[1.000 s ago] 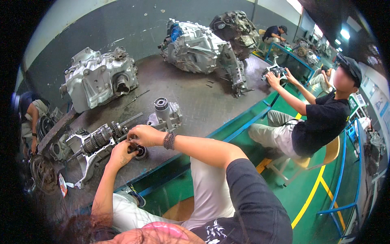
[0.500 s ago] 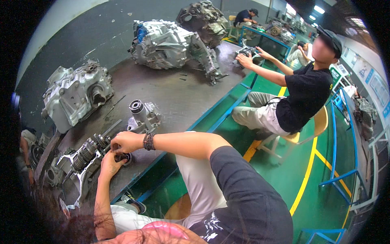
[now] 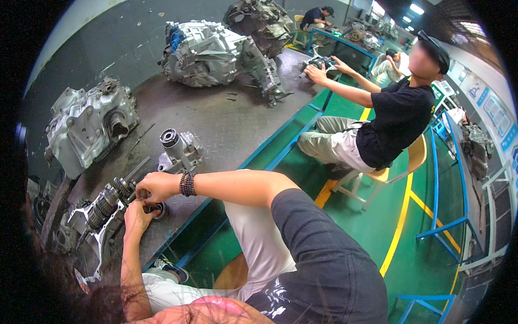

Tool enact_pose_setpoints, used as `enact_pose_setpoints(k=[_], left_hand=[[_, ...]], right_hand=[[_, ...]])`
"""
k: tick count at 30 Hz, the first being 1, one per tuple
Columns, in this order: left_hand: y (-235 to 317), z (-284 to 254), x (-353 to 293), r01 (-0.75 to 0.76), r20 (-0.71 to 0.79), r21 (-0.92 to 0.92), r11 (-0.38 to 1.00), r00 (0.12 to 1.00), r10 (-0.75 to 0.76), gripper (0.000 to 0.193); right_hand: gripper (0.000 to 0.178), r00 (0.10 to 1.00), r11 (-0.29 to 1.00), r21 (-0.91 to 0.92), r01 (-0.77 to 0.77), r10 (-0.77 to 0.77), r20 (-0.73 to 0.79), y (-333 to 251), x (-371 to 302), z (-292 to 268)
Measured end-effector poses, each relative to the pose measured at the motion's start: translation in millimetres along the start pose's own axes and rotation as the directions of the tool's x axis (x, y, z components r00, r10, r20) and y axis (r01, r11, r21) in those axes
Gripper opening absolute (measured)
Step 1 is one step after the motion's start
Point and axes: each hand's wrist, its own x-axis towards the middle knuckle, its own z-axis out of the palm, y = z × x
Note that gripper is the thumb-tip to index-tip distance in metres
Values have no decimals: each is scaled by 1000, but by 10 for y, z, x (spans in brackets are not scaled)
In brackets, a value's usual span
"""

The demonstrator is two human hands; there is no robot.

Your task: The person assembles internal transmission components by hand, inserting a shaft into a gear set, placing synchronization rings, and positioning metal pins into the assembly on a workbench.

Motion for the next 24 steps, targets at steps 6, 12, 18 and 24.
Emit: enact_pose_setpoints(k=[6, 12, 18, 24], left_hand=[[-99, 91, 53, -69, -77, 33, 997, 994, 72, 34], [-52, 95, 44, -88, -45, 80, 993, 995, 92, 29], [-38, 142, 120, -27, -44, 95, 995, 999, 31, 30], [14, 48, 48, -28, -10, -9, 1000, 1000, 28, 38]], right_hand=[[31, 1000, 999, -45, 12, -13, -18, -5, 0, -5], [35, 999, 999, 10, -34, 34, 1, -48, -8, -43], [37, 998, 998, -39, -53, 54, 15, -21, 34, -33], [33, 994, 991, -76, -106, 109, 31, -60, -9, -77]])
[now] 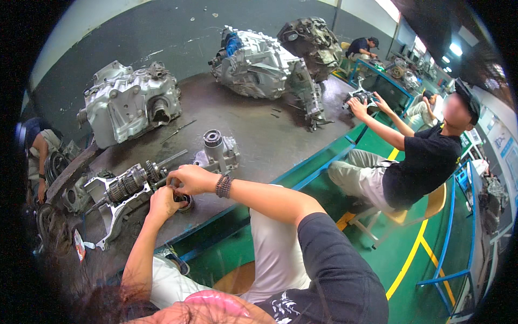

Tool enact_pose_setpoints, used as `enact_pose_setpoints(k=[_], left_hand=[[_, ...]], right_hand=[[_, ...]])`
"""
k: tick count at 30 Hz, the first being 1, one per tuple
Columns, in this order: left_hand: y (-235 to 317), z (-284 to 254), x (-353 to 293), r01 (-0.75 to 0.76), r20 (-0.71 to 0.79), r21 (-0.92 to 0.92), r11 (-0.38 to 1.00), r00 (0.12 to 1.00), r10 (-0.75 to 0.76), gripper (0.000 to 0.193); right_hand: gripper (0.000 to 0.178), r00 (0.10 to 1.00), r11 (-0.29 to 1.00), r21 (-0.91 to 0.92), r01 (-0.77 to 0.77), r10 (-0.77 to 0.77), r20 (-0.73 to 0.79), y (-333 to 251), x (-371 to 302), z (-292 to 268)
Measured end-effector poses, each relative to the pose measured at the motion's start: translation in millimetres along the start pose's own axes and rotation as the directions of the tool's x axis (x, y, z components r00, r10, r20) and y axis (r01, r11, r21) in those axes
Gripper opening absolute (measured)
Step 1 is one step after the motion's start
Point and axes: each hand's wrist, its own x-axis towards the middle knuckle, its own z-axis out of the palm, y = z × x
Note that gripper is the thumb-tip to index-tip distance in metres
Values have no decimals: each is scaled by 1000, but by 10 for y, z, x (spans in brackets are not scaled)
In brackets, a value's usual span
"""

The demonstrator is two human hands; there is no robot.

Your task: The person assembles internal transmission components by hand, inserting a shaft into a gear set, placing synchronization rings, and positioning metal pins into the assembly on a workbench.

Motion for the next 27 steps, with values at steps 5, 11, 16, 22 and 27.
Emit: enact_pose_setpoints(k=[5, 11, 16, 22, 27], left_hand=[[-82, -116, -73, -21, -65, -67, 998, 998, 16, 37], [-66, -234, -111, -58, -173, -200, 978, 985, 23, 40], [-101, -200, -42, -137, -258, -549, 825, 966, -11, 35], [-255, -93, 152, -229, -264, -869, 439, 964, -20, 34], [-135, -166, 88, -123, -170, -949, 290, 975, -141, 39]], right_hand=[[31, 996, 998, -8, 59, -60, -72, -77, 80, -43], [20, 944, 976, 205, 79, -7, -330, -54, 60, -147], [20, 921, 923, 385, -1, 150, -358, 86, 94, -173], [31, 913, 679, 718, -151, 375, -162, 200, 93, -272], [31, 902, 581, 764, -281, 433, 3, 286, 70, -251]])
